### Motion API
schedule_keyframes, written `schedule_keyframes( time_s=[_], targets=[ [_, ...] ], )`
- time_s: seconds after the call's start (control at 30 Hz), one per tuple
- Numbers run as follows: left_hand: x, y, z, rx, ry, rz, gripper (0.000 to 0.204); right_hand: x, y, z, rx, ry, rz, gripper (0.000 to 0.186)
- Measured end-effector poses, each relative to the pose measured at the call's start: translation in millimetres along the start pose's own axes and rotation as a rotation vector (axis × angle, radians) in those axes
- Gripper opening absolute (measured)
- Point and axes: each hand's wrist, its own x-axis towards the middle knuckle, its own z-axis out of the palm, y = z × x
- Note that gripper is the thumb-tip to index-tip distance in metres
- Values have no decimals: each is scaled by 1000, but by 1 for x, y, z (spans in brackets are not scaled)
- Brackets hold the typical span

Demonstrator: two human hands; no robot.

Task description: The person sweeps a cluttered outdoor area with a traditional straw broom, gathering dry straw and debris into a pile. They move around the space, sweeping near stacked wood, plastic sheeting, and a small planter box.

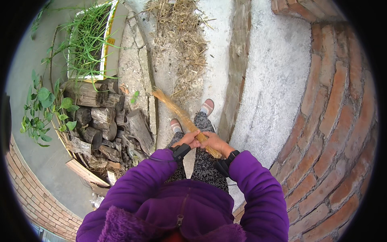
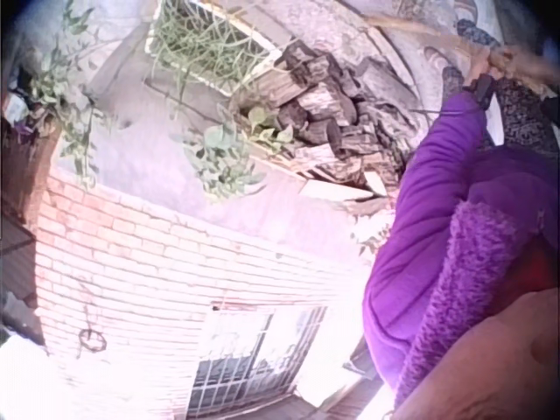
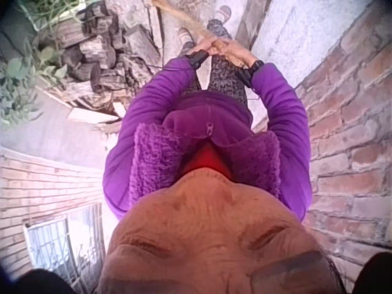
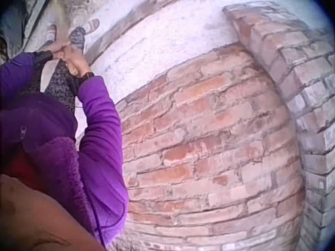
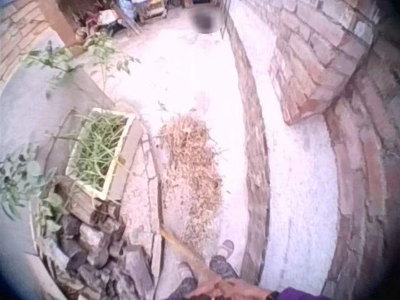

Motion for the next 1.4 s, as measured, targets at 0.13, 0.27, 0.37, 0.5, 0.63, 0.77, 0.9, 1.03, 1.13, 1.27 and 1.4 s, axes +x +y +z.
schedule_keyframes(
  time_s=[0.13, 0.27, 0.37, 0.5, 0.63, 0.77, 0.9, 1.03, 1.13, 1.27, 1.4],
  targets=[
    [45, 31, 32, 92, 18, 48, 27, 12, -24, -25, -122, 187, -143, 67],
    [42, 58, 81, 74, -87, 149, 28, -7, -56, -45, -190, 222, -217, 71],
    [22, 75, 102, 157, -106, 220, 29, -20, -70, -32, -426, 413, -375, 75],
    [-17, 72, 101, 246, -187, 251, 32, -48, -68, -21, -293, 297, -456, 77],
    [-55, 68, 72, 302, -117, 11, 37, -60, -49, -17, -395, 223, -338, 75],
    [-63, 97, 13, 379, 75, 8, 37, -50, -37, -31, -203, 184, -156, 73],
    [-44, 177, -57, 415, 310, 232, 32, -44, -54, -47, -48, 289, -139, 73],
    [-24, 283, -120, 505, 619, 531, 27, -41, -73, -26, 19, 441, -199, 76],
    [-12, 347, -153, 596, 811, 675, 22, -25, -75, 0, 109, 439, -224, 79],
    [22, 404, -210, 735, 975, 633, 30, 18, -57, 27, 208, 418, -187, 82],
    [71, 449, -252, 944, 1137, 544, 39, 59, -29, 59, 163, 438, -152, 84]
  ],
)
